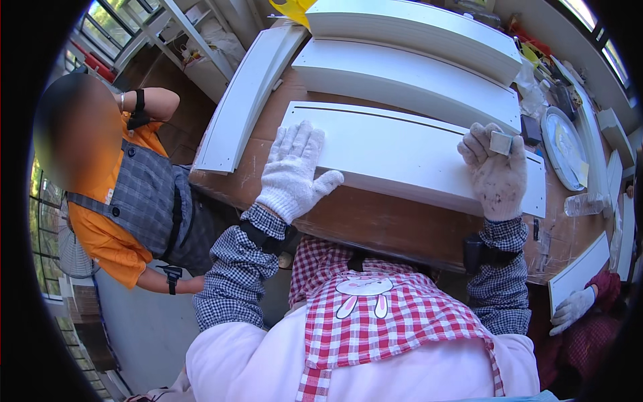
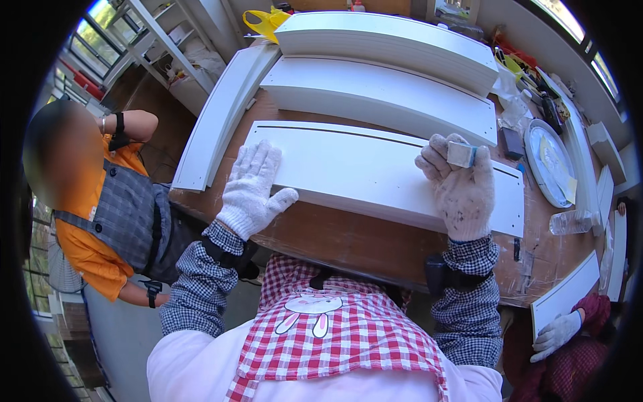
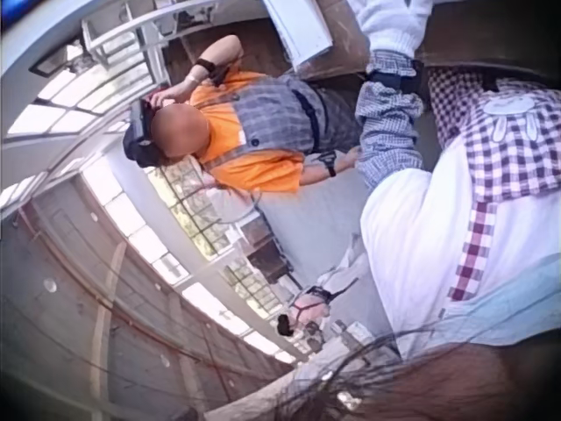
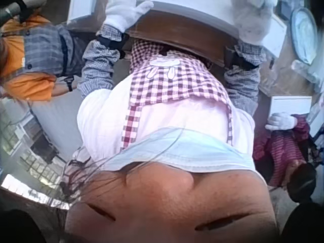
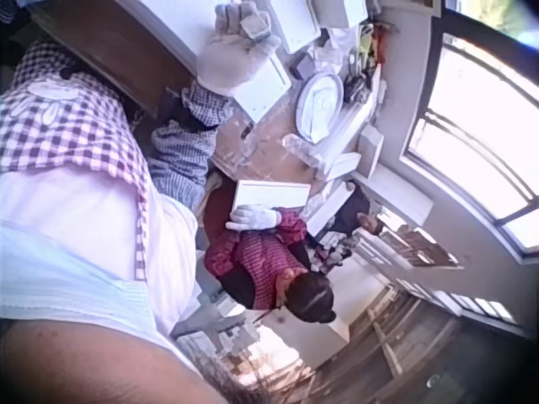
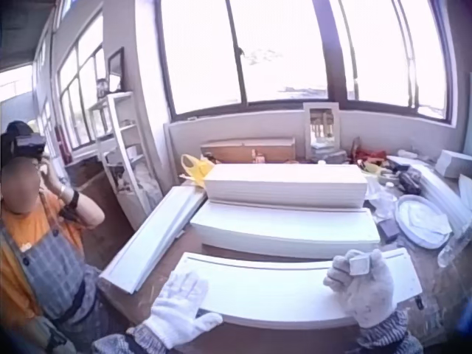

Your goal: Sanding and cleaning the edges of white furniture boards.

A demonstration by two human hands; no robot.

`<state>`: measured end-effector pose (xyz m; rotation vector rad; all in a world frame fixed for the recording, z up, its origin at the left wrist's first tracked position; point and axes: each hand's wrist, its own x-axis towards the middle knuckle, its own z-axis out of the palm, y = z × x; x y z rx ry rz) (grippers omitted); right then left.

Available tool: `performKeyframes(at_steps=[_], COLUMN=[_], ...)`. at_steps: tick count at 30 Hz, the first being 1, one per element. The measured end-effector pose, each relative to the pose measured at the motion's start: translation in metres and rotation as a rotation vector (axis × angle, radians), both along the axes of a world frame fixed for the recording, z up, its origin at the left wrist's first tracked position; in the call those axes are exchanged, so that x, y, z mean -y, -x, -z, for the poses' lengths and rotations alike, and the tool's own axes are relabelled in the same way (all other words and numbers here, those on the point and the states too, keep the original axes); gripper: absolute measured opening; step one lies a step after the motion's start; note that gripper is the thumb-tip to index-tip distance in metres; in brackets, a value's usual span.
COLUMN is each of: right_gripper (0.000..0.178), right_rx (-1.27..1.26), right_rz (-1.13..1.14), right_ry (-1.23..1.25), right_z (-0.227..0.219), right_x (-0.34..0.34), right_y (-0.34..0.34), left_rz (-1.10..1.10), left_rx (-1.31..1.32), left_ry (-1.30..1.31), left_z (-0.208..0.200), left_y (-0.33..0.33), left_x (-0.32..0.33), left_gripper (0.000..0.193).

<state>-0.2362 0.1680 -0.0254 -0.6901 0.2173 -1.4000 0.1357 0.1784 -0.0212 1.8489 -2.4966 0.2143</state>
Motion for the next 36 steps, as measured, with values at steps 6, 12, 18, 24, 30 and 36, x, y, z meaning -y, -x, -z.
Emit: performKeyframes(at_steps=[6,12,18,24,30,36], right_gripper=[0.054,0.052,0.046,0.044,0.044,0.061], right_rx=[-0.068,-0.078,-0.17,-0.19,-0.254,-0.2], right_rz=[0.06,-0.011,0.029,0.038,0.093,-0.251], right_ry=[-0.045,0.025,-0.01,-0.072,-0.099,-0.171], right_z=[-0.007,-0.008,-0.015,-0.016,-0.022,-0.017], right_x=[-0.004,0.008,0.012,0.015,0.018,0.004], right_y=[-0.005,-0.006,-0.015,-0.018,-0.023,-0.093], left_rz=[-0.079,-0.155,0.261,0.023,-0.265,0.154], left_rx=[-0.016,-0.084,-0.283,-0.23,-0.41,-1.182], left_ry=[0.092,0.273,0.0,0.264,0.338,0.103], left_z=[-0.007,-0.029,0.003,0.045,0.042,0.004], left_y=[-0.03,-0.053,0.034,-0.029,-0.063,-0.01], left_x=[-0.037,-0.012,0.009,-0.005,-0.047,-0.029], left_gripper=[0.081,0.072,0.079,0.088,0.08,0.058])
